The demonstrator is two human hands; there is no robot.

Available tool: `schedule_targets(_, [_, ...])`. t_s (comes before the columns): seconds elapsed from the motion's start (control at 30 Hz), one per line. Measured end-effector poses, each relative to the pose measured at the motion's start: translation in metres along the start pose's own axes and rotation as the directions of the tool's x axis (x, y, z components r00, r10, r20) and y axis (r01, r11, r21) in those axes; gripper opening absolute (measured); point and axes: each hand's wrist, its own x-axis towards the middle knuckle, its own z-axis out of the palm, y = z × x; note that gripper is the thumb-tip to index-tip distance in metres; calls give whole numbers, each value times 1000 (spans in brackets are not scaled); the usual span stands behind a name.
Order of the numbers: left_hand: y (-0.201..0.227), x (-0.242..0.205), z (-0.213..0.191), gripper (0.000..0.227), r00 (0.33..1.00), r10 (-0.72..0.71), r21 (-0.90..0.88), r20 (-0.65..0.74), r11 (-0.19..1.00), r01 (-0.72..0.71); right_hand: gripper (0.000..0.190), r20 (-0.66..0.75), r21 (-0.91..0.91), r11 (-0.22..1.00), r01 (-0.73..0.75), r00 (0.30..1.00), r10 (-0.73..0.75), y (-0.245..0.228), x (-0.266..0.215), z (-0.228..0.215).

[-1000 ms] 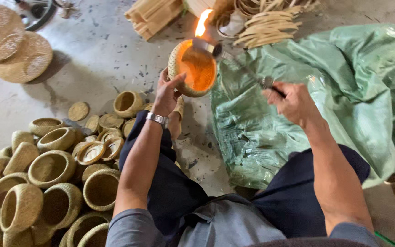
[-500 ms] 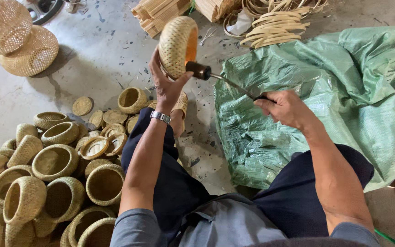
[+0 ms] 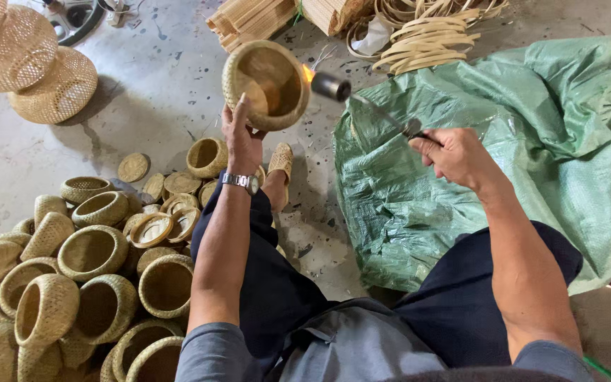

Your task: The person sits on the floor and uses a handheld blowtorch to apply flame to the interior and exterior surfaces of small woven baskets. They pick up baskets one by one, rotate them while torching, and place them back into a pile after treatment.

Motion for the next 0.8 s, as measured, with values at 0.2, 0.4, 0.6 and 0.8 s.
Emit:
schedule_targets(0.2, [-4, -7, 8, 64, 993, -110, 76, 35, 991, 108, 31, -10, 127, 988, 85, 996, -84, 0, -2, -2])
schedule_targets(0.4, [-14, -1, -3, 60, 975, 63, 113, 213, 990, -88, 36, -86, -56, 995, 81, 993, -86, 1, -3, 0])
schedule_targets(0.6, [-32, 0, 5, 76, 945, 207, 84, 252, 968, -235, 31, 44, -74, 997, -5, 999, 9, -2, 3, 8])
schedule_targets(0.8, [-31, -11, 20, 106, 797, 361, 577, 484, 553, -601, 36, -37, -200, 975, 97, 994, -107, 11, 5, 4])
